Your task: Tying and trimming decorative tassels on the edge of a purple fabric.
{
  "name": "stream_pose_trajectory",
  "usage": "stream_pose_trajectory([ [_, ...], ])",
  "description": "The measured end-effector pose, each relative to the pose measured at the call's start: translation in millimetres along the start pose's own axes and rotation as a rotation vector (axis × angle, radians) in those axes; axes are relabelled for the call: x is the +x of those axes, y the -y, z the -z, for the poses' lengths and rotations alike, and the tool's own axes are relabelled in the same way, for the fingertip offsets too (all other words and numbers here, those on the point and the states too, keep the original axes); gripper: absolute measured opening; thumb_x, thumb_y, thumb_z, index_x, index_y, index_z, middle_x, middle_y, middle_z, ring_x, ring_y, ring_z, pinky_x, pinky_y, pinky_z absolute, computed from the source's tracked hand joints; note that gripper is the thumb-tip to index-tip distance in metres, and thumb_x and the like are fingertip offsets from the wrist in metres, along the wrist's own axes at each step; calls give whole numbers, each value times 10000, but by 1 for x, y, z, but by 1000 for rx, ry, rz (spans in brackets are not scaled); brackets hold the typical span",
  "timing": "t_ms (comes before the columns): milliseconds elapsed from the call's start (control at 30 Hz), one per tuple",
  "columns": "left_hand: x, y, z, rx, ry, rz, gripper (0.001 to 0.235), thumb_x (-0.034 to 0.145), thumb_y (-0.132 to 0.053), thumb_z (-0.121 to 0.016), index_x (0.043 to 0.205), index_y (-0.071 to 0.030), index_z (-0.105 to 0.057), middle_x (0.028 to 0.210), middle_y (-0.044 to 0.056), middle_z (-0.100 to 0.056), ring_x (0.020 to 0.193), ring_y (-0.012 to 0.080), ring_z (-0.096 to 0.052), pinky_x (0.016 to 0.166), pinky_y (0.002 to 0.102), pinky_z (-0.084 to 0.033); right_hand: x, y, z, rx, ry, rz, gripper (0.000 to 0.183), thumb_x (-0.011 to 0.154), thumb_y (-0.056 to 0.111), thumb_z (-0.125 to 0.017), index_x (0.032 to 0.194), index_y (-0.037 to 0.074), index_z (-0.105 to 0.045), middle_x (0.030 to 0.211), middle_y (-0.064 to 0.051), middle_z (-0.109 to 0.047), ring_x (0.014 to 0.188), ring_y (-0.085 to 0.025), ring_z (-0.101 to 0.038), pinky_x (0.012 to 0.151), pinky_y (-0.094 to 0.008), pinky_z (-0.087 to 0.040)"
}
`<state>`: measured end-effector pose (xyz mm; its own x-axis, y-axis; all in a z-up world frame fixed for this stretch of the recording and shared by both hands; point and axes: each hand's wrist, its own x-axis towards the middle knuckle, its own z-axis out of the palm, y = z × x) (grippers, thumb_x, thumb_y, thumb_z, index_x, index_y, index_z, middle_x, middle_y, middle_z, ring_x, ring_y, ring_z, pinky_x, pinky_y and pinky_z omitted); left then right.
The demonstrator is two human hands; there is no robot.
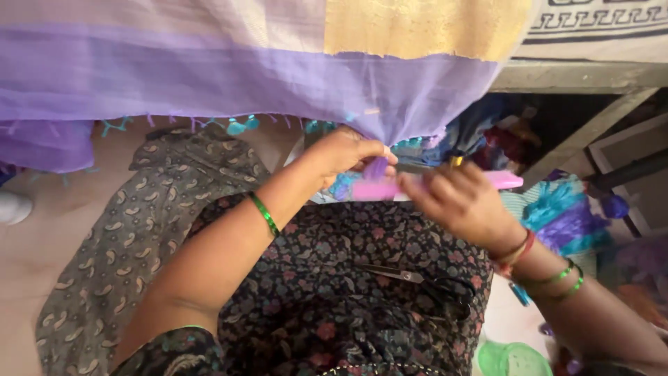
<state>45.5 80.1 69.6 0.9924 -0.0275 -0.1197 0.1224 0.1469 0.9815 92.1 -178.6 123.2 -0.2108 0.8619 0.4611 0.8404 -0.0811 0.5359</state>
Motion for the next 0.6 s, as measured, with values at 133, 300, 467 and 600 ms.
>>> stream_pose_trajectory([
  [133, -1, -3, 4, -22, 3, 42, 222, 879, -191, -685, 952, -10, -791, 892, 115, -801, 780, 168, -766, 704, 284, -607, 5, -5, 2, 7, -92, 109, 371, 899, 189, -698, 1269, 155, -690, 949, -33, -609, 907, -202, -659, 801, -356, -508],
  [300, 9, 9, 4, 96, -50, -51, 202, 842, -178, -714, 869, 5, -793, 801, 96, -778, 691, 158, -731, 607, 290, -570, 5, -5, -4, -19, -42, 27, 450, 856, 143, -713, 1305, 158, -698, 967, -26, -615, 894, -190, -630, 778, -357, -491],
  [467, 18, 21, 16, 178, -84, -136, 178, 845, -156, -745, 846, 15, -795, 768, 82, -723, 654, 125, -629, 573, 288, -484, 3, -13, -13, -27, -88, 8, 416, 894, 139, -719, 1308, 157, -684, 967, -31, -612, 886, -197, -616, 779, -375, -481],
  [600, 11, 18, 7, 259, -146, -163, 173, 864, -157, -737, 874, 8, -787, 804, 108, -743, 671, 128, -655, 598, 287, -512, -3, 0, -24, 69, 13, -77, 440, 867, 140, -709, 1306, 142, -684, 975, -37, -626, 869, -208, -620, 767, -387, -482],
])
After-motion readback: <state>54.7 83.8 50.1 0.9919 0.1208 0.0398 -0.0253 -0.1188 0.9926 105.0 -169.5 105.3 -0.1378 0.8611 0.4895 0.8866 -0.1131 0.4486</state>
